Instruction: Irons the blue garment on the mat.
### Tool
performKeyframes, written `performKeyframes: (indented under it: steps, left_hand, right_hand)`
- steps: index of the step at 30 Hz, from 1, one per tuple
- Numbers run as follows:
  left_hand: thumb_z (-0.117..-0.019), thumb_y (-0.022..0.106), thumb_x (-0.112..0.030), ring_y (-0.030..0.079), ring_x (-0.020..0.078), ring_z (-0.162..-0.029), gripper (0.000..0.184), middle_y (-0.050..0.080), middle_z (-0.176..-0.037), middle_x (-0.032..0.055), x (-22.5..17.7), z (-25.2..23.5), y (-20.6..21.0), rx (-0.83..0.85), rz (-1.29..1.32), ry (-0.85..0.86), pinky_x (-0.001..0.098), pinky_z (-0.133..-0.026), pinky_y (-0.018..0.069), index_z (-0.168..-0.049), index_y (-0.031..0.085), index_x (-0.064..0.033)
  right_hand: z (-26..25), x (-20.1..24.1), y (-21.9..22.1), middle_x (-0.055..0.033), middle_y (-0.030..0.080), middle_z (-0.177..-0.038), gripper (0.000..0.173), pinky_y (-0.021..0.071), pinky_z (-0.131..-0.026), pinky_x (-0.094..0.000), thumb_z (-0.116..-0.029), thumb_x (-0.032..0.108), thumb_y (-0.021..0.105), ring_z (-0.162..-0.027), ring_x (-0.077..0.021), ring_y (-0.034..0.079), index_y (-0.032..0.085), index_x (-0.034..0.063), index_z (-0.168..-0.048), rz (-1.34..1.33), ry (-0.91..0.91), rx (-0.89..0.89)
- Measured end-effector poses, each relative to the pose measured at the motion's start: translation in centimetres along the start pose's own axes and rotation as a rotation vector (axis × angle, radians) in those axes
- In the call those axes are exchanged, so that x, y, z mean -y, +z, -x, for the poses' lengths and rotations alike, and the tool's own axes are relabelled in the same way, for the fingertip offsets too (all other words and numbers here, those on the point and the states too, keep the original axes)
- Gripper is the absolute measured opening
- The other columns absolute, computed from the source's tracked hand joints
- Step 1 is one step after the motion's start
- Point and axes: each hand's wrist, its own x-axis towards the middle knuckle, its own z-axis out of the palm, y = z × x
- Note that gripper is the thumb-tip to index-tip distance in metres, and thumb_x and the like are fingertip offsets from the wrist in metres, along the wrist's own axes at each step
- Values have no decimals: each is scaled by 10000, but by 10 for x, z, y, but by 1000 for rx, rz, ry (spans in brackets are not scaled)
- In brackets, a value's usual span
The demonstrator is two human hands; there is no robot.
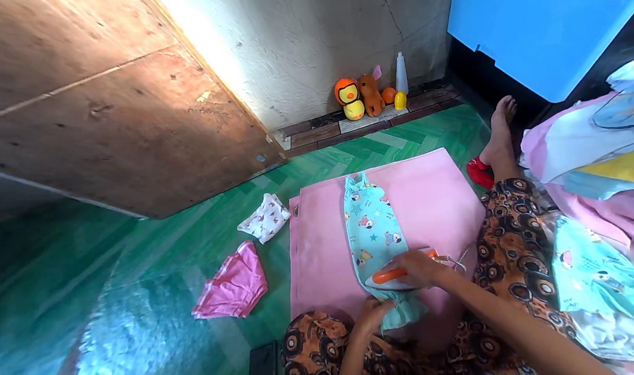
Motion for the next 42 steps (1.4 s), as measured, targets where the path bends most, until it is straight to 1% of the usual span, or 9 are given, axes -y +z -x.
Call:
performKeyframes:
  steps: [3, 8, 14, 20, 26, 29, 33, 36, 42]
  left_hand:
    - [-979, 695, -183, 683, 268, -1020, 286, 706, -1084, 204, 4, -6, 3, -18, 19, 29, 466, -948, 542, -1117, 684, 67]
    - [-968, 696, -120, 684, 234, -995, 239, 707, -1077, 186, 6, -9, 3, -16, 75, 59, 428, -929, 552, -1118, 679, 65]
    - [-969, 704, -130, 685, 220, -983, 240, 710, -1072, 179, 4, -8, 2, -24, 66, 49, 414, -923, 552, -1113, 682, 61]
    - [-966, 705, -124, 688, 216, -983, 230, 714, -1067, 173, 4, -8, 3, -28, 90, 55, 408, -920, 556, -1110, 685, 54]
    - [-968, 709, -165, 683, 225, -967, 249, 713, -1044, 176, 1, -6, 2, -32, 33, 39, 427, -911, 548, -1082, 694, 55]
    - [-973, 703, -178, 676, 218, -954, 251, 711, -1027, 168, -1, -6, 1, -33, 10, 20, 426, -894, 543, -1082, 693, 49]
    - [-974, 706, -210, 667, 262, -1006, 292, 704, -1059, 199, -3, -7, 1, -39, -52, 27, 467, -934, 522, -1073, 695, 64]
    - [-974, 705, -219, 667, 250, -1003, 284, 708, -1052, 188, -4, -10, -1, -33, -72, 35, 459, -933, 521, -1056, 703, 53]
    - [-987, 687, -243, 678, 240, -979, 299, 713, -1020, 179, -4, -11, -5, -3, -130, 71, 457, -933, 528, -1055, 707, 48]
  right_hand:
    - [4, -1, 5, -153, 676, -1336, 446, 439, -1065, -623, -1004, 139, 634, -1248, -385, 620, 634, 261, -1433, -16, -36, -8]
    - [9, -3, 12, -137, 677, -1343, 451, 440, -1072, -604, -1003, 142, 623, -1260, -367, 616, 633, 273, -1434, -2, -42, -7]
    - [11, -2, 12, -120, 676, -1354, 468, 444, -1068, -609, -994, 123, 628, -1263, -358, 618, 634, 287, -1432, -10, -42, -5]
    - [15, 2, 13, -125, 659, -1374, 453, 427, -1080, -599, -1020, 130, 604, -1283, -366, 596, 619, 275, -1448, 31, -21, -28]
    - [6, -4, 18, -137, 676, -1315, 443, 452, -1064, -567, -1039, 153, 573, -1244, -356, 616, 611, 293, -1457, 81, -42, -114]
    - [-4, -5, 11, -143, 669, -1333, 449, 456, -1059, -567, -1043, 149, 560, -1251, -365, 614, 601, 292, -1467, 84, -21, -148]
    - [-21, -8, -2, -160, 672, -1338, 452, 460, -1055, -580, -1026, 128, 560, -1259, -375, 617, 621, 271, -1450, 75, 9, -238]
    - [-36, -9, -18, -149, 654, -1374, 457, 458, -1055, -585, -1030, 130, 556, -1278, -370, 605, 612, 281, -1458, 66, 58, -259]
    - [-73, -18, -55, -161, 666, -1338, 478, 470, -1017, -599, -1026, 129, 552, -1233, -385, 625, 597, 299, -1470, 65, 91, -303]
